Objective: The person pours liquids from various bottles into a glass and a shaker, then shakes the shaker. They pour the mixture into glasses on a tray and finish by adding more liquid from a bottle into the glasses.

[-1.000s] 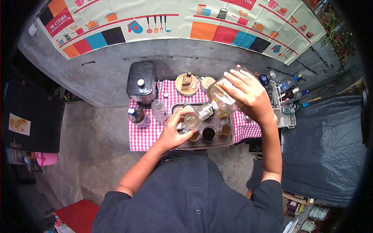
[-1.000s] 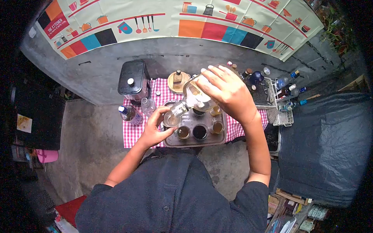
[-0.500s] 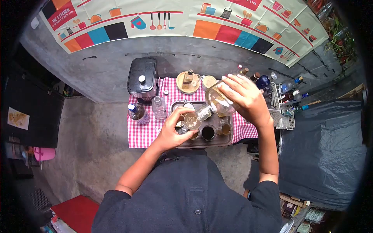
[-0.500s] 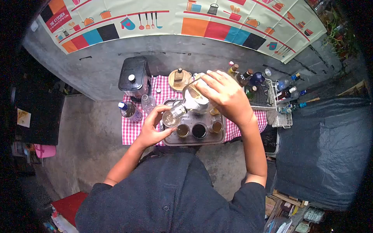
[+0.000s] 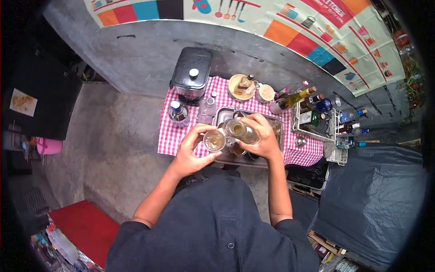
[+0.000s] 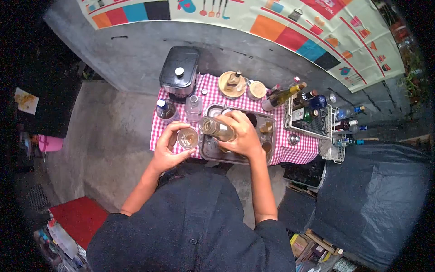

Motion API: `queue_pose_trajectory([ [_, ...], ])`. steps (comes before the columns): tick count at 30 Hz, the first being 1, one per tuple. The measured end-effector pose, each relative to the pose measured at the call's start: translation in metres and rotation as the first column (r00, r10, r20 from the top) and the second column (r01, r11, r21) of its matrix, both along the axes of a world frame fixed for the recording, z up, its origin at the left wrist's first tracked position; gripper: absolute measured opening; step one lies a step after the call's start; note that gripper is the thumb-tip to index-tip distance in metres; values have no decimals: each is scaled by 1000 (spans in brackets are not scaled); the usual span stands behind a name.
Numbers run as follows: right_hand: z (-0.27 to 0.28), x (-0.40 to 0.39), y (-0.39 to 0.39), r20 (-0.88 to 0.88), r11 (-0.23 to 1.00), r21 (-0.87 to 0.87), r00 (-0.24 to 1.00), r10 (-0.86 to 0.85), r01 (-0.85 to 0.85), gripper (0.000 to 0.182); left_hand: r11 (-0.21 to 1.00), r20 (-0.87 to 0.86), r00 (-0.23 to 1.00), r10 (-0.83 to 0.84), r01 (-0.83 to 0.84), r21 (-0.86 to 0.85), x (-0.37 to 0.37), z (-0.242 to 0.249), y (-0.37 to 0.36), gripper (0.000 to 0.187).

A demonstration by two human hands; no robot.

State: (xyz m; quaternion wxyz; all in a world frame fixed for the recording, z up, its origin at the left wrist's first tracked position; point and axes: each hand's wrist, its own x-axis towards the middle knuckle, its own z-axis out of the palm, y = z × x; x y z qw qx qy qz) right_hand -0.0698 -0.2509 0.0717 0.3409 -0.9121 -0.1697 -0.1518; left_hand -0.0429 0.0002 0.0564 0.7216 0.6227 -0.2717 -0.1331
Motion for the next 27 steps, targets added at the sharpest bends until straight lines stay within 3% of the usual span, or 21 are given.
queue_pose_trajectory([
  [8, -133, 8, 87, -185, 983, 156, 980, -71, 100, 49, 970, -188, 954, 231, -211, 120, 0, -32, 81, 59],
  [11, -175, 12, 112, -364, 966, 183, 926, -106, 183, 54, 952, -176, 939, 294, -271, 146, 3, -34, 103, 59],
  [16, -246, 26, 137, -396, 935, 280, 913, -96, 220, 58, 933, -151, 929, 338, -310, 182, 5, -32, 128, 60],
  [20, -279, 31, 148, -443, 847, 444, 893, -77, 293, 60, 927, -135, 931, 338, -305, 220, 5, -31, 140, 60],
  [24, -291, 33, 146, -439, 831, 460, 894, -93, 312, 59, 933, -150, 941, 303, -260, 249, 6, -33, 145, 61],
  [27, -309, 31, 139, -583, 742, 563, 811, 43, 365, 59, 936, -150, 948, 279, -234, 262, 10, -33, 144, 61],
])
